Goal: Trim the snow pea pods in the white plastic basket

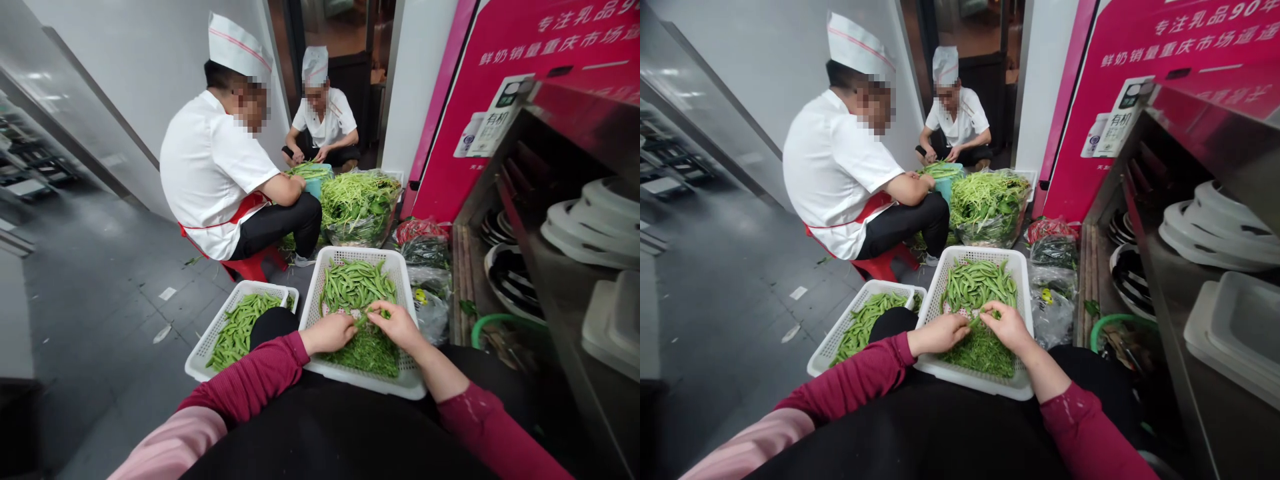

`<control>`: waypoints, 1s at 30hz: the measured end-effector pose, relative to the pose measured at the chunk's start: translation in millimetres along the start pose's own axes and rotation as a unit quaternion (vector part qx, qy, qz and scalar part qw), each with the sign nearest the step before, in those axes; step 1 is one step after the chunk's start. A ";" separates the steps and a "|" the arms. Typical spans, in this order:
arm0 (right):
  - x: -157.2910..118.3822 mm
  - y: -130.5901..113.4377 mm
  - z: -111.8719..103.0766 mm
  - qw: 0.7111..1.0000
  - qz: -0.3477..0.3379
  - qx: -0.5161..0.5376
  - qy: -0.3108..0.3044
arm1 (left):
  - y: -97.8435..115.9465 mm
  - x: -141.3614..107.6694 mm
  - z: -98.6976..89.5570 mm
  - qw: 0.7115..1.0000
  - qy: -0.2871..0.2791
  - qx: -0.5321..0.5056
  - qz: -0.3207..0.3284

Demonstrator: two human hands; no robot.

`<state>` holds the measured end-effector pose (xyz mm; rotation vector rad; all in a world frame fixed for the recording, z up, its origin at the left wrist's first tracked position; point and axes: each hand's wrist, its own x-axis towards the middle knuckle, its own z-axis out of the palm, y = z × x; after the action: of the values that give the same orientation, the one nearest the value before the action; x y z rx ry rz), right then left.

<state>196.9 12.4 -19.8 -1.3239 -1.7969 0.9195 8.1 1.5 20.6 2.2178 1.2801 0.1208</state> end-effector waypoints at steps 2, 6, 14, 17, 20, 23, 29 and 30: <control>-4.4 -3.4 0.2 0.995 -0.046 -0.090 -0.010 | 3.3 -3.0 1.8 0.995 -0.036 0.091 -0.021; -14.6 -11.9 6.2 0.963 -0.148 -0.198 -0.110 | 0.4 -8.9 4.6 0.975 -0.099 0.199 0.016; -10.4 -14.9 29.4 0.972 0.115 0.205 -0.023 | 2.4 -1.2 9.1 0.989 0.122 0.086 -0.016; 1.1 -1.5 6.9 0.874 0.212 0.416 0.133 | -8.3 -6.0 21.7 0.991 -0.007 0.116 -0.064; 15.8 15.5 -27.1 0.809 0.200 0.509 0.217 | -23.3 -3.1 26.7 0.983 -0.064 0.149 -0.082; 25.3 20.5 -38.2 0.793 0.221 0.537 0.183 | -31.3 27.1 16.9 0.978 0.045 0.155 -0.135; 11.3 3.3 1.8 0.803 0.316 0.502 0.064 | -27.4 80.5 -8.0 0.965 0.047 0.115 -0.233; 7.6 5.3 5.4 0.817 0.311 0.483 0.041 | -27.5 79.9 -9.8 0.962 0.054 0.107 -0.244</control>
<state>193.0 20.2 -26.0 -1.1784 -0.5491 1.7679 26.6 81.7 -1.3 2.0134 1.9400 -0.0923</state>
